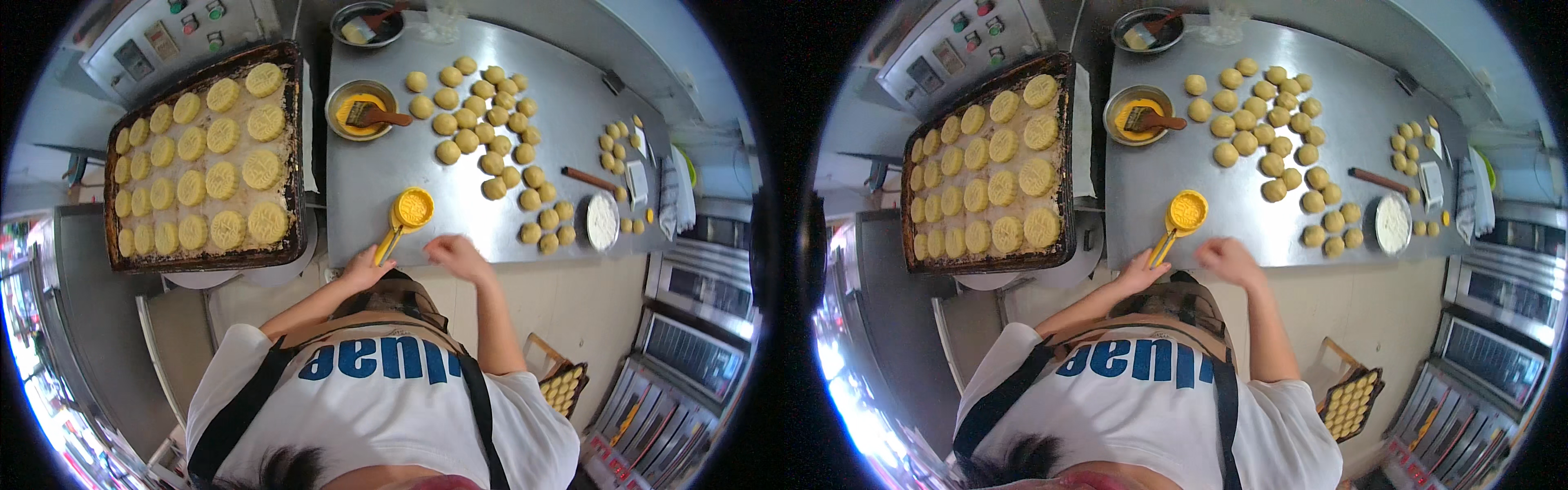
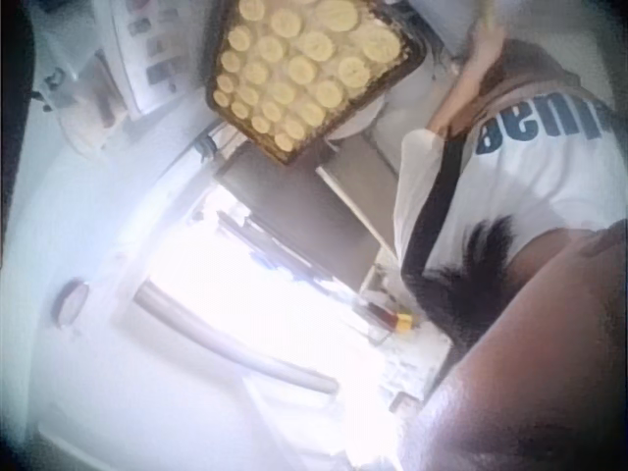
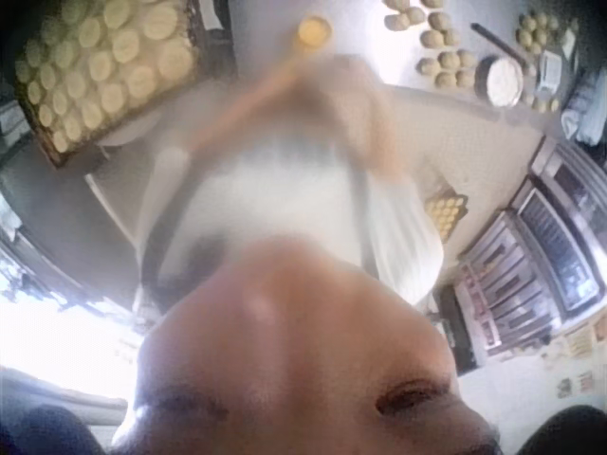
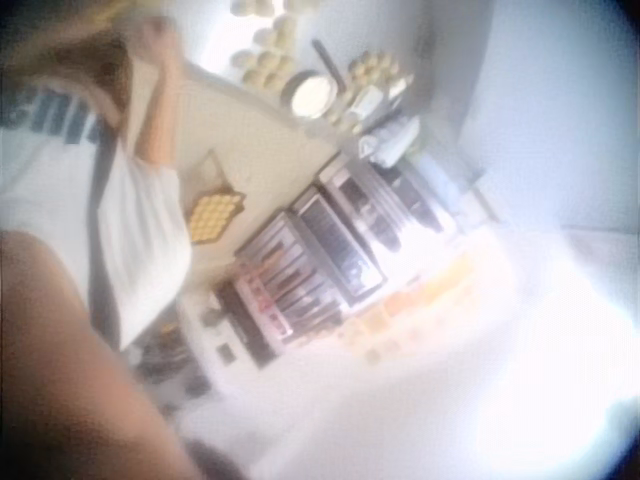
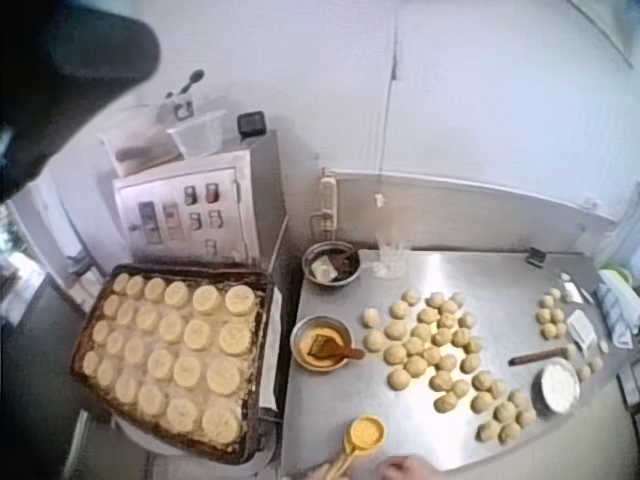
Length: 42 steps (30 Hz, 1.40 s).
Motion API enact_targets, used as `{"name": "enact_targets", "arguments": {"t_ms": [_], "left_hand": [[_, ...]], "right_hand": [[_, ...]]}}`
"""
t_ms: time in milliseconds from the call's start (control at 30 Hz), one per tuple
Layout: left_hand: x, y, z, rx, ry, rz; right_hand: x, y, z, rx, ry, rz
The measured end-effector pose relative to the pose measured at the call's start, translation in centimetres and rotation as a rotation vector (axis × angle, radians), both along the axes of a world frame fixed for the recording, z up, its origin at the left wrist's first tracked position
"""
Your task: The person uses a yellow press tool to mold dough balls into shaped pastries on a metal table before placing them on a tray. The person then applies a liquid coating to the pastries on the tray using a brush.
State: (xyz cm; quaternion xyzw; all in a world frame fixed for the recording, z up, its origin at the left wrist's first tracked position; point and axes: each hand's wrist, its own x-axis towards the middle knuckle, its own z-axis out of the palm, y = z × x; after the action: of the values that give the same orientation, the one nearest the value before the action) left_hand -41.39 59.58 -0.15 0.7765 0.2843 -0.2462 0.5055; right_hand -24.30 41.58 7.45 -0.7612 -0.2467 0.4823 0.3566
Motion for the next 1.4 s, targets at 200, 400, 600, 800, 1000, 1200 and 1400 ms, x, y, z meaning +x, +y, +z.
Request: {"name": "enact_targets", "arguments": {"t_ms": [200, 400, 600, 800, 1000, 1200, 1400], "left_hand": [[1.9, 3.3, -1.3, -0.153, -0.033, -0.37], [8.9, 9.7, -3.8, -0.258, -0.395, 0.755], [17.7, 15.2, -3.1, -0.201, -0.47, 1.1], [17.9, 16.3, -4.3, -0.281, -0.647, 1.271], [17.6, 16.6, -4.4, -0.231, -0.564, 1.161], [16.9, 14.7, -6.4, -0.172, -0.659, 1.064], [12.1, 9.9, -5.8, -0.46, -0.637, 1.194]], "right_hand": [[13.8, 9.4, -5.3, 0.284, -0.359, -0.362], [15.1, 20.5, -6.7, 0.347, -0.459, -0.317], [15.7, 27.8, -7.4, 0.489, -0.461, -0.398], [17.4, 26.1, -9.2, 0.425, -0.427, -0.363], [16.1, 23.5, -7.0, 0.419, -0.41, -0.289], [13.8, 25.5, -4.3, 0.495, -0.611, -0.181], [11.8, 20.5, -1.7, 0.501, -0.679, -0.022]]}}
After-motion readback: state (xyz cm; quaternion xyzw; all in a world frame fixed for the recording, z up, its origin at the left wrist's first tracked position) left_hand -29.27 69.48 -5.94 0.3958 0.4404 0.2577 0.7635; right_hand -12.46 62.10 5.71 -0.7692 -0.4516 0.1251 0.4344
